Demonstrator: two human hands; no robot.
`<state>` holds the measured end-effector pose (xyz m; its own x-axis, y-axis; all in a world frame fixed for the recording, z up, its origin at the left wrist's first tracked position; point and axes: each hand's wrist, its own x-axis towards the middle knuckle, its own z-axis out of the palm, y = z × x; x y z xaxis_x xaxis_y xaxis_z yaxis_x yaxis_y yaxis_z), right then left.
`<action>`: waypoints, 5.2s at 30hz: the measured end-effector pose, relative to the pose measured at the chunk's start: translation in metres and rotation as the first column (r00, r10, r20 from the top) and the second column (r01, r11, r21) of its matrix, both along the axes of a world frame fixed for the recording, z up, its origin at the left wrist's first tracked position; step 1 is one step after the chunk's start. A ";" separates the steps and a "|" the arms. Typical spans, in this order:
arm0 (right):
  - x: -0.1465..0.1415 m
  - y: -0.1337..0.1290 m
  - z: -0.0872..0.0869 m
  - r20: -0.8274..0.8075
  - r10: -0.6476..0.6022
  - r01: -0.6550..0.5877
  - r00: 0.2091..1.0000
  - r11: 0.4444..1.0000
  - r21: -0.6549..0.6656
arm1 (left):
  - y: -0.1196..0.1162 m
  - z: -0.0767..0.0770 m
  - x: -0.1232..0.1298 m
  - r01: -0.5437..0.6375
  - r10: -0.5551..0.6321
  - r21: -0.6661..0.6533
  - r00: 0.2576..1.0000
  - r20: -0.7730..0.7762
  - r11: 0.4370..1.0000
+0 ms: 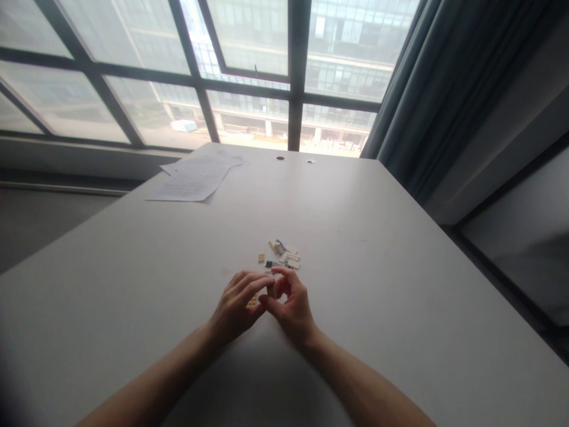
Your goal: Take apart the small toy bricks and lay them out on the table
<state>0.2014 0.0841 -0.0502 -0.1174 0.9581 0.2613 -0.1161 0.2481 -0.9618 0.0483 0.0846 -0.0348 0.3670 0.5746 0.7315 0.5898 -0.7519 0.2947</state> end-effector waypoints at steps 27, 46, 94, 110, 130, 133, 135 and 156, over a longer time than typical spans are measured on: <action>0.005 -0.004 0.012 0.072 0.014 -0.014 0.997 1.000 -0.010 | -0.002 0.002 -0.001 -0.039 0.037 0.012 0.997 0.074 0.999; 0.013 0.006 0.003 0.161 -0.248 0.253 0.955 0.967 -0.012 | 0.000 0.004 -0.002 -0.076 0.029 -0.236 0.980 -0.198 0.969; 0.006 0.125 0.030 0.910 0.073 -0.250 0.407 0.968 0.034 | 0.024 -0.008 -0.050 -0.238 0.235 -0.089 0.971 -0.043 0.967; 0.012 0.068 0.031 -0.016 0.286 -0.282 0.958 0.933 -0.226 | 0.024 -0.009 -0.051 -0.203 0.203 -0.081 0.979 -0.005 0.976; 0.042 0.012 0.011 0.541 -0.027 -0.001 0.840 0.999 0.051 | 0.005 0.003 -0.028 0.044 -0.067 -0.085 0.956 -0.287 0.995; 0.037 0.007 0.013 0.696 -0.033 -0.085 0.717 0.987 0.135 | 0.005 0.005 -0.027 0.053 -0.082 -0.098 0.943 -0.322 0.994; 0.034 0.006 0.014 0.732 -0.040 -0.111 0.681 0.981 0.158 | 0.005 0.006 -0.028 0.056 -0.089 -0.110 0.940 -0.330 0.992; 0.031 0.007 0.010 0.747 -0.040 -0.150 0.664 0.971 0.185 | 0.005 0.004 -0.027 0.064 -0.107 -0.140 0.939 -0.326 0.988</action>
